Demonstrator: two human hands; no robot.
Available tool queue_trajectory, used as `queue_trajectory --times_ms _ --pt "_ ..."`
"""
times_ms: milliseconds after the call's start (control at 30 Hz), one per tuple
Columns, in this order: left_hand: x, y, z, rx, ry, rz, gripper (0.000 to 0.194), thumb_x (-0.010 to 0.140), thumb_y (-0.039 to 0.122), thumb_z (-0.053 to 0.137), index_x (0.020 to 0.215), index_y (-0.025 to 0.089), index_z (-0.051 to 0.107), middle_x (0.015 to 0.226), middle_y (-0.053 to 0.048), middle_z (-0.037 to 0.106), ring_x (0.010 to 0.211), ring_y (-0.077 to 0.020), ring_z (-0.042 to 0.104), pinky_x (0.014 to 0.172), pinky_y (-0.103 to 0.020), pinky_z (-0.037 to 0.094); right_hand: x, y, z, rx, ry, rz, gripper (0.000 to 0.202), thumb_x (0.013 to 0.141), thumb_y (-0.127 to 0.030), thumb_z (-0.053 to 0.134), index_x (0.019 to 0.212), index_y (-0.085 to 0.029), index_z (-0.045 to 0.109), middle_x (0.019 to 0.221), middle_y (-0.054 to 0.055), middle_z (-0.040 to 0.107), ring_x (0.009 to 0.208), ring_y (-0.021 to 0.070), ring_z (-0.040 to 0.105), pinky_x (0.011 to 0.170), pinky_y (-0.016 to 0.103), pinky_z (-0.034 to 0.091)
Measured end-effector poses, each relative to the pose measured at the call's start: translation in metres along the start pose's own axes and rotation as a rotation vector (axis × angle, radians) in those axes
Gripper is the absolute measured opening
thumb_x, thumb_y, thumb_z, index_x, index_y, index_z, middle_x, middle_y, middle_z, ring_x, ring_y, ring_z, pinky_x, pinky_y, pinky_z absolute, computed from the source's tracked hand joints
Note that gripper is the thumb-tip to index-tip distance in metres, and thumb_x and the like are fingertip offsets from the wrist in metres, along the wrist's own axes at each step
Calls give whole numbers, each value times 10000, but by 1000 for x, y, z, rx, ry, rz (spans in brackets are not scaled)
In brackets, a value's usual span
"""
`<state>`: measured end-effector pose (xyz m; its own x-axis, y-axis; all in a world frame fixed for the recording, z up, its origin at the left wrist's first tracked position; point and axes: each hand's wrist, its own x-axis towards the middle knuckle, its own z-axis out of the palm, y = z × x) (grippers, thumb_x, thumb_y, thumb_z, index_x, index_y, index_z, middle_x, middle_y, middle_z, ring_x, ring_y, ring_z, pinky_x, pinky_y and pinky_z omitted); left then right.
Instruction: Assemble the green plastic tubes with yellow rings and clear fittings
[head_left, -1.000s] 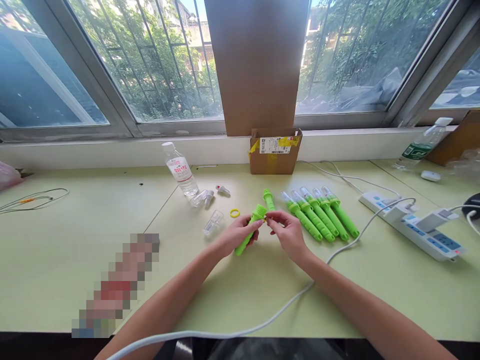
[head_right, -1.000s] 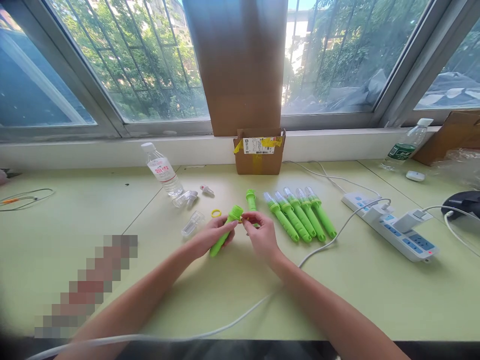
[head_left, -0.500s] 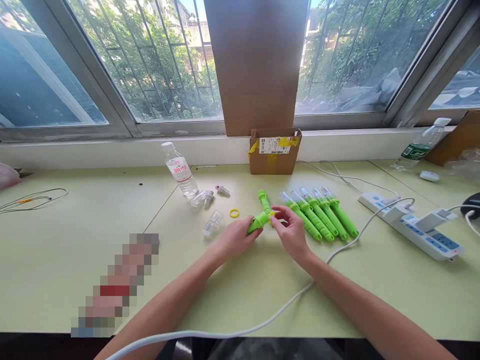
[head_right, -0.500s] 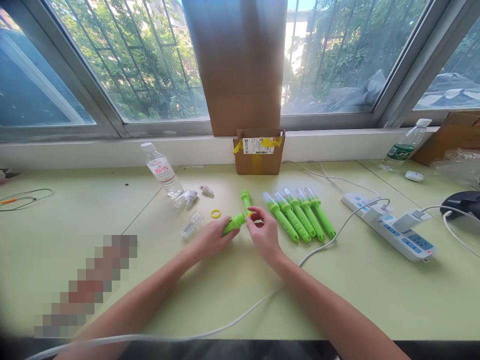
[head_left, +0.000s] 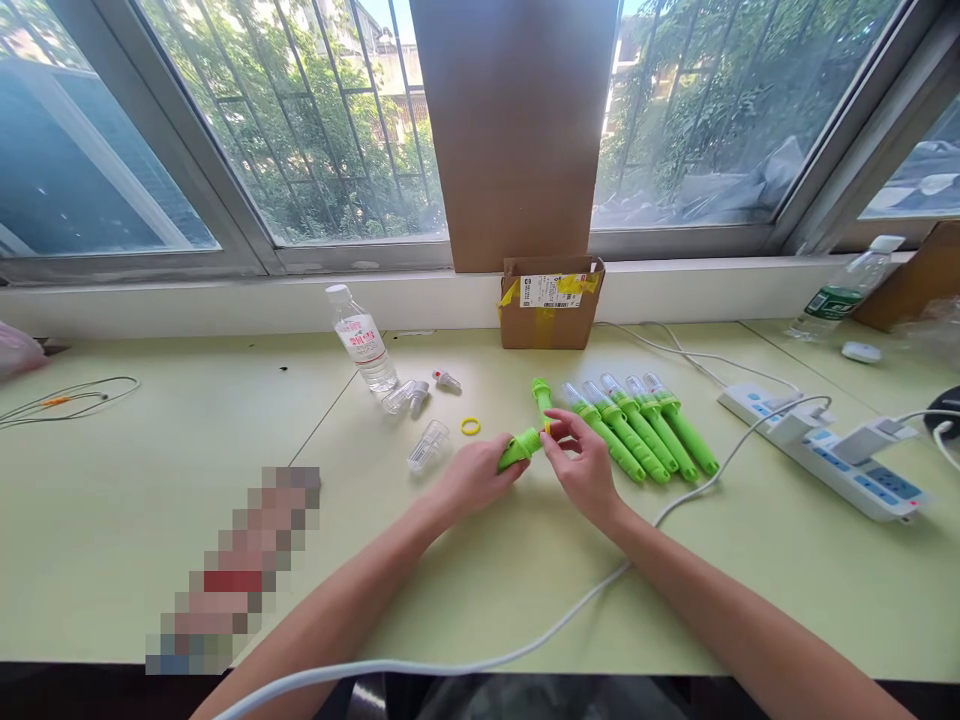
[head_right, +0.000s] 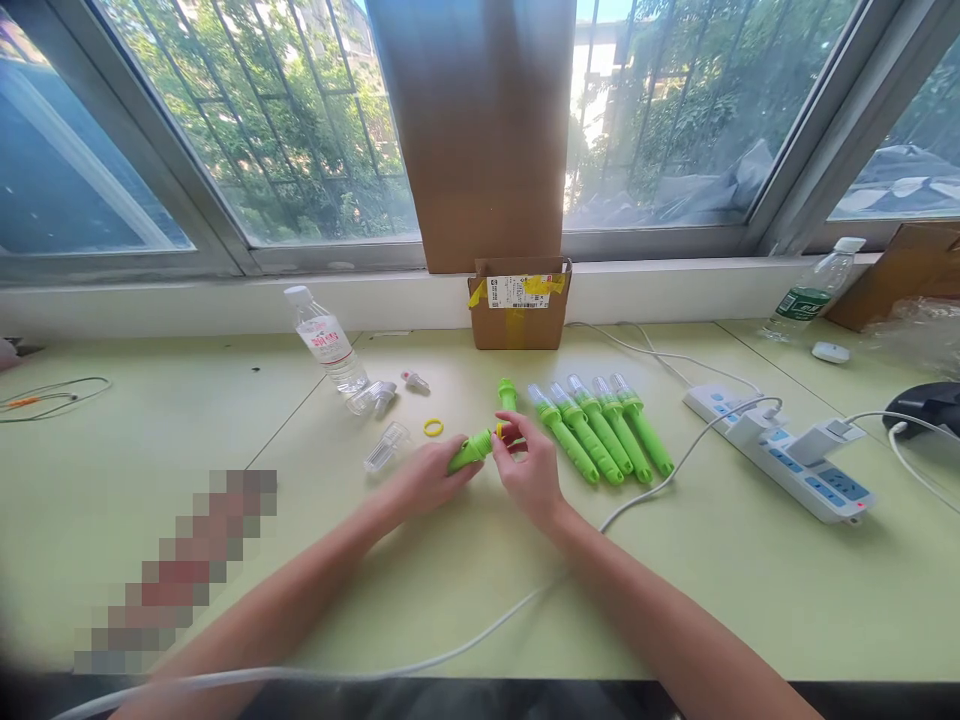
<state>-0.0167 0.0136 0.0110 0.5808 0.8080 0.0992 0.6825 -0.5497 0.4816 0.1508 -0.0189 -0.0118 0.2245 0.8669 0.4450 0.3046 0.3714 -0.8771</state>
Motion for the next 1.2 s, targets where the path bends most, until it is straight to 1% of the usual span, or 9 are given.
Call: queue_trajectory --times_ms 133,300,467,667,800,1000,1100,1200 --pt "0 0 0 13 4 -18 248 880 421 423 752 213 466 626 -1 563 552 -169 525 518 -250 250 0 -1 -1 -39 -24 -70 291 827 -235 556 1115 -202 584 853 44 643 780 173 623 688 314 552" --pt "0 2 0 45 3 -28 239 880 414 429 760 212 471 651 -13 587 572 -174 548 522 -251 258 1 -1 0 -95 -26 -128 288 830 -224 539 1114 -210 586 869 48 650 789 179 626 681 319 557" --pt "1 -1 2 100 8 -26 227 884 408 427 791 212 496 692 -33 615 631 -195 590 531 -252 274 0 0 -1 -132 -58 -147 296 832 -217 532 1122 -209 586 878 52 654 791 181 628 694 321 555" --pt "1 -4 4 170 22 -43 225 885 409 434 818 209 510 726 -46 633 659 -203 606 540 -251 277 1 1 -3 -152 -55 -159 316 863 -178 440 1148 -219 571 897 47 667 818 175 637 701 312 552" --pt "2 -6 5 216 36 -32 227 892 406 422 822 207 507 719 -47 627 652 -204 603 537 -258 268 1 3 -2 -164 -54 -197 324 856 -191 475 1166 -222 567 916 54 670 823 182 640 699 317 556" --pt "2 -6 5 233 79 -53 207 879 387 442 813 208 524 672 -32 593 655 -193 608 547 -262 291 3 4 -4 -166 -65 -226 297 849 -217 517 1139 -230 582 919 48 687 824 190 653 757 351 556" --pt "2 -6 5 241 84 -47 200 878 379 445 821 207 532 667 -33 592 649 -196 608 546 -261 298 5 4 -6 -149 -76 -212 294 848 -231 526 1137 -230 581 916 46 692 813 190 656 764 359 555" --pt "2 -7 5 254 84 -29 209 884 385 436 841 206 535 684 -41 604 641 -202 606 550 -260 303 7 5 -8 -108 -98 -165 274 841 -261 548 1110 -224 590 881 42 695 781 186 660 751 355 556"
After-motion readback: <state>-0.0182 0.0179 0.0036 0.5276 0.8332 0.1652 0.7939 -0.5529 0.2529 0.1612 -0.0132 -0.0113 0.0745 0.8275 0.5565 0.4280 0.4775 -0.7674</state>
